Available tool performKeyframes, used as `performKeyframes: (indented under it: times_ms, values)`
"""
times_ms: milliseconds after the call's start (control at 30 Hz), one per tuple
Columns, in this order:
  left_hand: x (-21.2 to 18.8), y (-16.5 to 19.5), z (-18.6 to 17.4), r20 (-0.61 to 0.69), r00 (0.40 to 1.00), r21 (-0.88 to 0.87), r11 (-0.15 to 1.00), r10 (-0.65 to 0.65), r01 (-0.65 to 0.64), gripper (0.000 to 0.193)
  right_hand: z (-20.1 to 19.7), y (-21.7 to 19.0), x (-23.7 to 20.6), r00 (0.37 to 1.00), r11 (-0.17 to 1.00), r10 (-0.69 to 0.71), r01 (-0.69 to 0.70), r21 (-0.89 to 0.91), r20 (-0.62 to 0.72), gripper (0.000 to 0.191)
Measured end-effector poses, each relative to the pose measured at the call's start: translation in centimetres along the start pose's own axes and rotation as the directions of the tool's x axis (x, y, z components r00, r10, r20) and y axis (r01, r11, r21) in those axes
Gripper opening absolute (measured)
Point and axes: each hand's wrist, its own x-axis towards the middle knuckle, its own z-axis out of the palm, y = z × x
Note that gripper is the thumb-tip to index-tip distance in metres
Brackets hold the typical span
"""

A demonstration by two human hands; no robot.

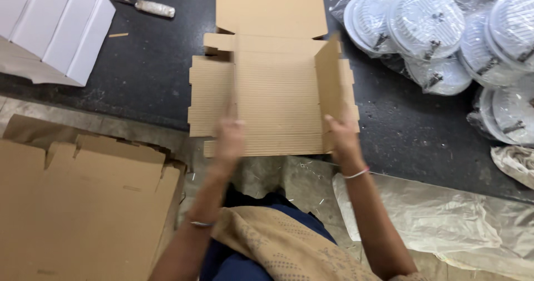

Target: The person folds a white cardboard box, places a plastic-wrapped round ceiling light fixture into it, closes the box, and stacks it with finished boxes on the workbench, repeating the packing cycle for additional fixtures.

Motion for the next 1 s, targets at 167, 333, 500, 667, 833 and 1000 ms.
performKeyframes:
  times_ms: [167, 333, 500, 667, 833, 1000]
  values:
    - [-2.0, 0.6, 8.6, 0.187, 0.860, 0.731, 0.517, 0.474, -0.445, 0.089, 7.5, 0.3, -1.7, 0.956, 0.644, -0.222, 0.293, -0.707, 0.194, 0.090]
    - [-1.9, 0.6, 8.2, 0.360, 0.921, 0.833, 0.394, 0.148, -0.389, 0.100, 7.4, 0.8, -0.8, 0.937, 0.465, -0.113, 0.344, -0.816, 0.331, 0.075]
    - [5.0, 1.8, 5.4, 0.047, 0.939, 0.498, 0.807, 0.341, -0.318, 0.069, 2.0, -3.5, 6.5, 0.998, 0.988, 0.038, -0.029, -0.154, 0.059, 0.062]
    - [14.1, 3.9, 3.9, -0.314, 0.940, 0.045, 0.991, 0.134, -0.127, 0.062, 3.9, -5.2, 13.0, 0.977, 0.949, 0.212, -0.214, 0.230, 0.034, 0.032]
    - [14.7, 5.8, 3.1, -0.144, 0.989, -0.396, 0.916, 0.009, -0.066, 0.057, 4.9, -5.9, 13.6, 0.979, 0.864, 0.133, -0.191, 0.465, 0.155, 0.027]
    - [13.0, 6.1, 4.5, -0.246, 0.878, 0.514, 0.823, 0.411, -0.241, 0.057, 7.4, -4.6, 11.6, 0.980, 0.990, -0.131, 0.123, -0.062, -0.152, 0.070]
